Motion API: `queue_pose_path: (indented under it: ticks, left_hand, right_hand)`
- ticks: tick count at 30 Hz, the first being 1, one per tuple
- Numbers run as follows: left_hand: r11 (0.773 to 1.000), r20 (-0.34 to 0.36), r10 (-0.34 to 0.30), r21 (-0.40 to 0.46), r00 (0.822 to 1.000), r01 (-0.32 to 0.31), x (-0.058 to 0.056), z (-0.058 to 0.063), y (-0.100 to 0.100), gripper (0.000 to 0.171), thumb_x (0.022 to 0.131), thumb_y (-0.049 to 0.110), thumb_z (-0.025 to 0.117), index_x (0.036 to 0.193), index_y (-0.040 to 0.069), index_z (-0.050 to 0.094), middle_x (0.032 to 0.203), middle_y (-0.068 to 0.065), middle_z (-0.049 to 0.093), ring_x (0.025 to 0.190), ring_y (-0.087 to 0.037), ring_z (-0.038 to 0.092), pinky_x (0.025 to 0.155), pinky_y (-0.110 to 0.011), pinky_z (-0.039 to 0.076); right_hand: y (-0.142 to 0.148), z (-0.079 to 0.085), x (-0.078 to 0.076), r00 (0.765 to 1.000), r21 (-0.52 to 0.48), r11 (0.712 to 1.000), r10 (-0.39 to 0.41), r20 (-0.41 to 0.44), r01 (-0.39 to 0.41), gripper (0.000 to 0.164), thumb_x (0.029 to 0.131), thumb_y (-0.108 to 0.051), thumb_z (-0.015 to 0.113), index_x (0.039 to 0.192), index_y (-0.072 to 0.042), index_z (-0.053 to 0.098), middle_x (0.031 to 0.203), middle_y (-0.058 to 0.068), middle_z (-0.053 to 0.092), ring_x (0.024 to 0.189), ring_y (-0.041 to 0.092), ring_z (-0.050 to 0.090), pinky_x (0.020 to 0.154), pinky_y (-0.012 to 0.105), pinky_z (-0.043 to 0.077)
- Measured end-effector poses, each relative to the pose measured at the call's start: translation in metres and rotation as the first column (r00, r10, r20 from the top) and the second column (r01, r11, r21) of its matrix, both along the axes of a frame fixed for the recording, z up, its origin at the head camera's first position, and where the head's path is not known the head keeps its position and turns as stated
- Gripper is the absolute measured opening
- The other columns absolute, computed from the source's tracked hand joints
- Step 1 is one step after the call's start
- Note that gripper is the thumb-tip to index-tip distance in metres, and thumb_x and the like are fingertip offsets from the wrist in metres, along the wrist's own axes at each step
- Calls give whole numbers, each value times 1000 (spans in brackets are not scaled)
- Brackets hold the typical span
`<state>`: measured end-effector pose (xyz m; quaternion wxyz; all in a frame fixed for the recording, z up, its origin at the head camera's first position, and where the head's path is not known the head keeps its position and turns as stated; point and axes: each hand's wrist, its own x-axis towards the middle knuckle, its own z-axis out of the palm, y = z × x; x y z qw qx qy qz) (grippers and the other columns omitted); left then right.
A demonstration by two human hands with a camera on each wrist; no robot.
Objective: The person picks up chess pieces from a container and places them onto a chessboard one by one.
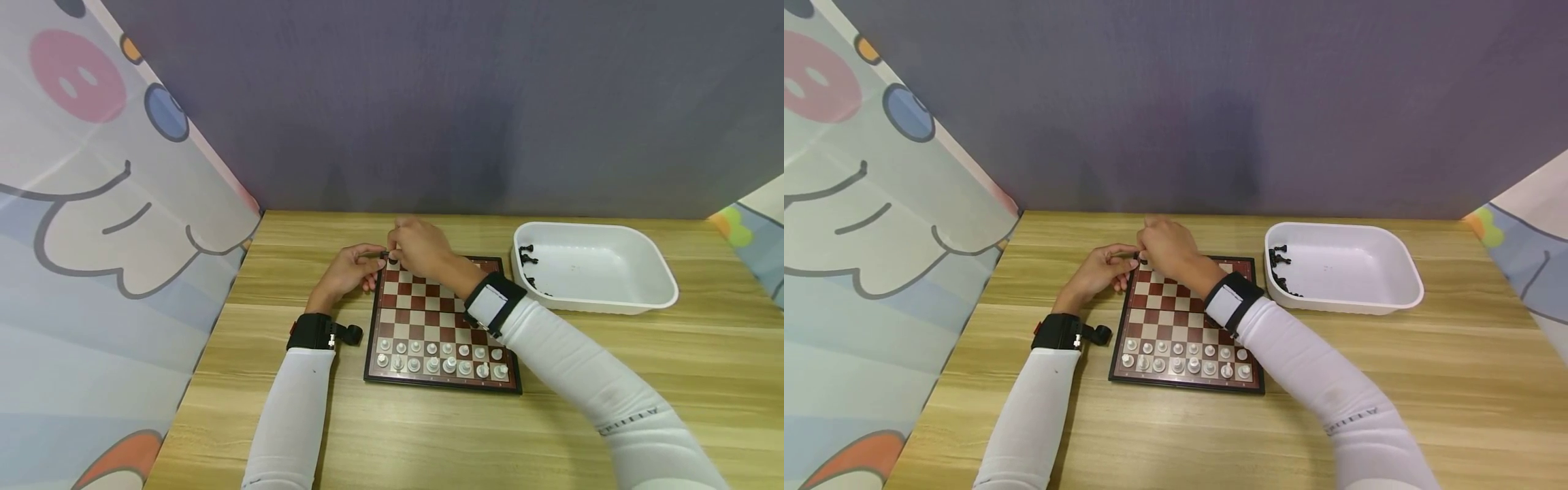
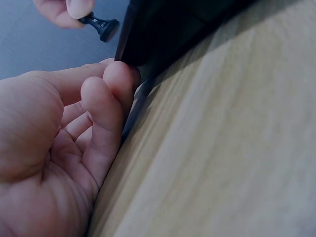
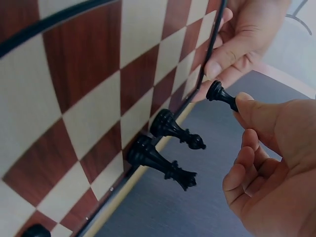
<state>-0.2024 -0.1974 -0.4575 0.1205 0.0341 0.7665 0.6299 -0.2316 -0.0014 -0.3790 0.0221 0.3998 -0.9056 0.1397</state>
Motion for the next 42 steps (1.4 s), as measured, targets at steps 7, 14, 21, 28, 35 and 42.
queue_pose_path:
  ticks: [7,14,21,28,35,42]
  left_hand:
    - [1000,-7,-4,-9,1000,4,-1,1,3,31,86,23,63,117,23,59,75,-20,55,56,-29,55,52,-41,48]
    - [1000,-5,-5,-12,1000,5,1,2,4,32,86,22,63,117,22,58,75,-20,54,56,-29,55,52,-41,48]
    - [1000,-8,-3,-11,1000,3,1,2,2,32,86,23,63,117,22,58,74,-21,54,56,-29,55,52,-41,48]
    - [1000,-6,-1,-17,1000,1,2,1,3,32,86,23,63,118,22,58,75,-21,55,57,-29,55,53,-42,49]
    - [1000,2,2,-14,1000,-2,2,3,4,32,86,23,63,118,22,58,75,-20,55,56,-28,55,52,-40,48]
    - [1000,7,4,-8,1000,-4,3,3,5,31,86,22,63,117,22,58,74,-20,56,56,-28,55,51,-40,48]
  right_hand:
    - [2,-7,0,1000,5,1000,-14,12,14,8,86,-24,63,90,-17,65,88,-4,43,77,12,43,57,22,39]
    - [2,-14,-1,1000,-4,1000,-9,20,9,11,86,-26,63,93,-18,66,87,-5,43,78,12,42,57,22,39]
    - [0,-13,-1,1000,1,1000,-9,29,9,7,86,-27,63,86,-20,64,86,-6,44,80,12,42,59,23,40]
    - [0,-12,-1,998,8,999,-34,47,34,8,86,-27,63,84,-19,61,85,-6,46,81,12,43,60,23,40]
    - [0,-12,-1,997,5,1000,-31,64,30,9,86,-27,63,83,-19,61,84,-7,48,83,12,44,61,24,40]
    - [1,-13,-3,998,-1,1000,-2,56,2,8,85,-27,64,83,-19,62,85,-6,52,83,13,44,60,25,40]
